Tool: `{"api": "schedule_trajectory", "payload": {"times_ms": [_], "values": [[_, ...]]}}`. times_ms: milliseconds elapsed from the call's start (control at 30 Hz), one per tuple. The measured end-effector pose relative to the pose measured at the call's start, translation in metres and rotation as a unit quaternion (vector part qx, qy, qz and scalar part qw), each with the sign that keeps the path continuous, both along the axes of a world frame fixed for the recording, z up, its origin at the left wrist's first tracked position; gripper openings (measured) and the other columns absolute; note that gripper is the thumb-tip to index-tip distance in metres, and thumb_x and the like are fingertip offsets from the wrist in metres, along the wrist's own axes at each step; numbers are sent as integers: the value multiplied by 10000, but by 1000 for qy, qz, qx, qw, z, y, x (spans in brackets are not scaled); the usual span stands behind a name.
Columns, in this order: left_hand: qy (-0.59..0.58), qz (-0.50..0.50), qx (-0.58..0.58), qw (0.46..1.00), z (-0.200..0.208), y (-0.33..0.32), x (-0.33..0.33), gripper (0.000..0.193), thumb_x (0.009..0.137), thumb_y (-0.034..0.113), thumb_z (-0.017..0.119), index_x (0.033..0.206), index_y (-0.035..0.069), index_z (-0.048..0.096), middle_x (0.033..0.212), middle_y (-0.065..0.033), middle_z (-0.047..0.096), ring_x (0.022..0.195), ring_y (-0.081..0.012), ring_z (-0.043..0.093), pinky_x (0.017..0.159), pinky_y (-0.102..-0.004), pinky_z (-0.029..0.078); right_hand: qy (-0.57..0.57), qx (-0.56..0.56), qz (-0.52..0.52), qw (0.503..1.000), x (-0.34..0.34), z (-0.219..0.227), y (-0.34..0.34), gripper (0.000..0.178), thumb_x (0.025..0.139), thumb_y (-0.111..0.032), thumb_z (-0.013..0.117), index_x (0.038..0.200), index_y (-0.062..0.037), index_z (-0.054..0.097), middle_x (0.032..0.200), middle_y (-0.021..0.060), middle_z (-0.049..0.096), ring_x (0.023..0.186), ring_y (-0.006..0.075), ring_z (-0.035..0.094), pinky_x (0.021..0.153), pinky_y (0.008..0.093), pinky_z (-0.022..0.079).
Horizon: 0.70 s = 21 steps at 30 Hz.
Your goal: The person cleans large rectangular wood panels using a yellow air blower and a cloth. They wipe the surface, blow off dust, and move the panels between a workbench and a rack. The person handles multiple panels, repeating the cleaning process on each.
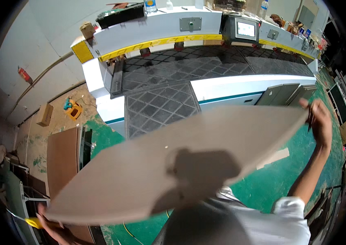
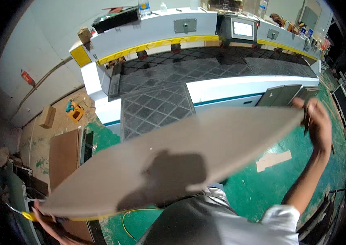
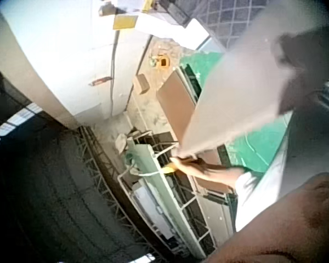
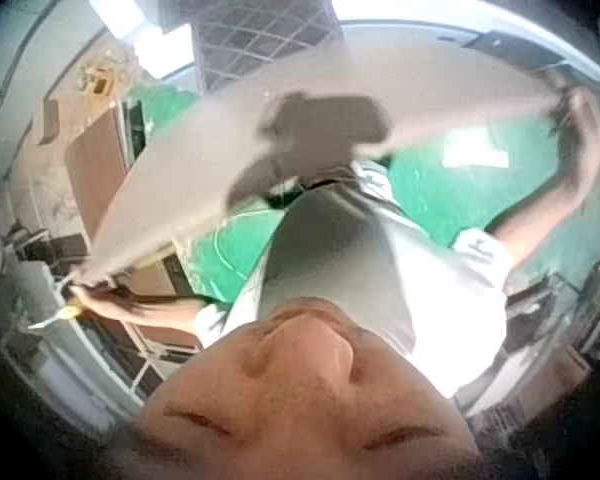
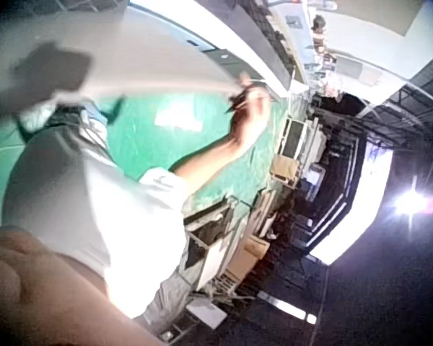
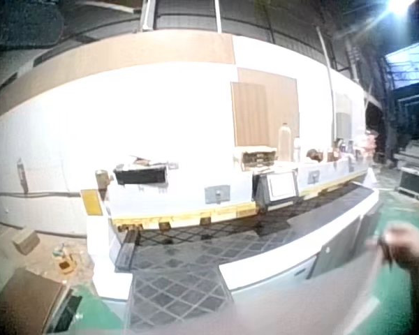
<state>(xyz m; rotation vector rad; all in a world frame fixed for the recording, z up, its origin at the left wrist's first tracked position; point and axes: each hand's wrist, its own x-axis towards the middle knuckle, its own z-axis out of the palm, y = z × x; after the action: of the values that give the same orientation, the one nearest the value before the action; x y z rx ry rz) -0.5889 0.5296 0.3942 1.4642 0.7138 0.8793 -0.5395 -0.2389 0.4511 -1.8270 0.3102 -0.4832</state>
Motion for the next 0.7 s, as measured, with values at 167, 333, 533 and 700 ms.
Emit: {"api": "schedule_trajectory", "payload": {"times_ms": [167, 333, 533, 700], "values": [[-56, -154, 116, 980, 11, 50, 187, 438, 1013, 552, 590, 979, 125, 682, 702, 74, 367, 601, -37, 333, 536, -205, 251, -159, 185, 77, 967, 147, 29, -31, 320, 1008, -229, 633, 1254, -27, 606, 1157, 84, 682, 866, 136, 596, 779, 259, 485], [143, -93, 195, 966, -60, 69, 276, 568, 953, 686, 585, 929, 119, 592, 663, 8, 506, 577, -138, 534, 532, -296, 428, -189, 206, 260, 924, 292, -63, -8, 346, 991, -319, 653, 1226, -66, 629, 1054, 10, 653, 931, 96, 602, 793, 245, 495], [111, -189, -72, 973, -183, -1, 314, 362, 996, 451, 663, 1022, 108, 554, 825, 10, 505, 654, -116, 518, 508, -288, 523, -109, 279, 210, 931, 357, -196, 0, 144, 993, -177, 658, 1086, -68, 663, 900, -51, 628, 765, 46, 543, 704, 201, 441], [246, -155, -17, 957, -217, 3, 335, 363, 979, 452, 687, 985, 102, 591, 811, 14, 551, 665, -111, 543, 505, -288, 498, -40, 290, 135, 947, 400, -212, 35, 73, 1000, -142, 643, 1010, -72, 661, 879, -39, 633, 802, 66, 596, 735, 223, 479]]}}
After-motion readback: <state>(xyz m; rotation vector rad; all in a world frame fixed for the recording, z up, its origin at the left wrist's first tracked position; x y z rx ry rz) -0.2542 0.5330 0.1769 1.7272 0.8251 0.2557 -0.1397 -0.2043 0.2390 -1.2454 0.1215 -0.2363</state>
